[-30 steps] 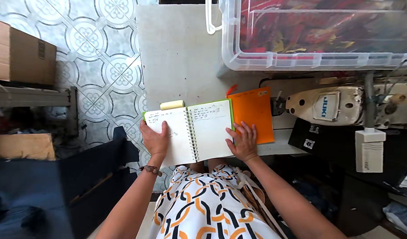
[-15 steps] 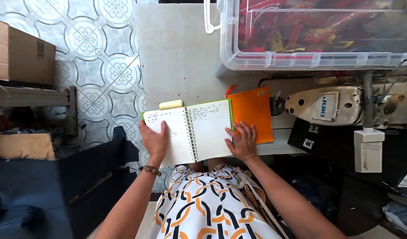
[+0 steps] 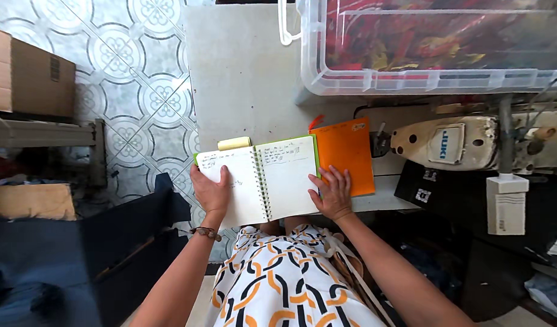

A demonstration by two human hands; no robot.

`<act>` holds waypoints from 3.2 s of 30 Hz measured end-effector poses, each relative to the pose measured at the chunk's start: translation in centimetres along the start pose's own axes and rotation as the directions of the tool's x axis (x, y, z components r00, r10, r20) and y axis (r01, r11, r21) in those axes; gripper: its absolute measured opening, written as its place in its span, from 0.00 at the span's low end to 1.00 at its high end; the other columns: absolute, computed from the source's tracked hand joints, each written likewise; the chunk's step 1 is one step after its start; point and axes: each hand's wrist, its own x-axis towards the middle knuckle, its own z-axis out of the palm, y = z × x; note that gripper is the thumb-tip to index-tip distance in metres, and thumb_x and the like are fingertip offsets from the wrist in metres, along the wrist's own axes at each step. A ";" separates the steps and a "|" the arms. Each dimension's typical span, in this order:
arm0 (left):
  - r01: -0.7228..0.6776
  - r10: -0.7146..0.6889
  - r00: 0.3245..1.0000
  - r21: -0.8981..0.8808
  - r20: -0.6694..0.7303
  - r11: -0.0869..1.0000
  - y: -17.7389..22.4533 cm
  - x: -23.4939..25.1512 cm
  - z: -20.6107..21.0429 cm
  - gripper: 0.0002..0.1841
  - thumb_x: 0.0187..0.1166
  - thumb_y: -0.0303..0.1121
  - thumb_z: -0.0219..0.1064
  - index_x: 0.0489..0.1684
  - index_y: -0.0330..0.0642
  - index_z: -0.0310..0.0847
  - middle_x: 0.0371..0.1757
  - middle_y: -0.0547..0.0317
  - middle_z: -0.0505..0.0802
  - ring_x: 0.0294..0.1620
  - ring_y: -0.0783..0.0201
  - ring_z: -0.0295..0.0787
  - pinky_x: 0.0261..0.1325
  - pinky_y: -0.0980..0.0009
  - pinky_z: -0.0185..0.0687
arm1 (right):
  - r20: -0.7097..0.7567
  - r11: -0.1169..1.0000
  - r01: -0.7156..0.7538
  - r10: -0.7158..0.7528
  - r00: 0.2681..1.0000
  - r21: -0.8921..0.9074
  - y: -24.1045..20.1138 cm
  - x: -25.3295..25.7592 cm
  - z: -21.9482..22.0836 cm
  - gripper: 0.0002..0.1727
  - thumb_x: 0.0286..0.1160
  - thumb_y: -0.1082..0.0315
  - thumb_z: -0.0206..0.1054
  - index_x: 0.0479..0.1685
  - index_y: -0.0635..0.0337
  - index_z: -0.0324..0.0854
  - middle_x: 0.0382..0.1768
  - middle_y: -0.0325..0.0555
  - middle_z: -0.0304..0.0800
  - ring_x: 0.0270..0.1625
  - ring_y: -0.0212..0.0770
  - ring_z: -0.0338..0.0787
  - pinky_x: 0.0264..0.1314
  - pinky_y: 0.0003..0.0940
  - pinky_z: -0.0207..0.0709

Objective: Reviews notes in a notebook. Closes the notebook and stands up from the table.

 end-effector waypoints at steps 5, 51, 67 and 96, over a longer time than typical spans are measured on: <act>0.003 -0.003 1.000 0.000 0.001 1.000 0.1 0.0 0.0 0.45 0.79 0.57 0.66 0.88 0.35 0.52 0.79 0.29 0.75 0.74 0.33 0.78 0.71 0.34 0.72 | 0.000 1.000 0.002 -0.002 1.000 0.001 0.0 0.0 0.0 0.22 0.86 0.44 0.52 0.67 0.36 0.84 0.72 0.46 0.84 0.84 0.57 0.70 0.88 0.67 0.42; 0.006 -0.006 1.000 -0.001 0.004 1.000 0.0 0.0 0.0 0.45 0.79 0.58 0.66 0.88 0.36 0.52 0.78 0.30 0.76 0.74 0.33 0.79 0.70 0.34 0.72 | 0.006 1.000 0.003 -0.003 1.000 -0.003 0.0 0.0 -0.1 0.22 0.86 0.44 0.53 0.68 0.35 0.83 0.72 0.46 0.84 0.84 0.56 0.70 0.88 0.66 0.43; 0.006 -0.006 1.000 0.010 -0.003 1.000 0.0 0.0 0.1 0.45 0.79 0.57 0.65 0.88 0.35 0.51 0.79 0.30 0.76 0.74 0.33 0.79 0.71 0.34 0.72 | 0.011 1.000 0.000 0.000 1.000 -0.007 0.0 0.0 -0.1 0.22 0.86 0.44 0.53 0.68 0.36 0.84 0.72 0.46 0.83 0.84 0.57 0.70 0.88 0.67 0.43; -0.002 0.002 1.000 0.003 -0.011 1.000 0.0 0.0 0.1 0.44 0.80 0.57 0.66 0.87 0.36 0.52 0.78 0.30 0.76 0.74 0.33 0.79 0.70 0.34 0.72 | -0.004 1.000 0.015 -0.015 1.000 -0.016 0.0 0.0 0.0 0.22 0.86 0.44 0.52 0.69 0.35 0.83 0.72 0.44 0.82 0.86 0.54 0.68 0.89 0.66 0.41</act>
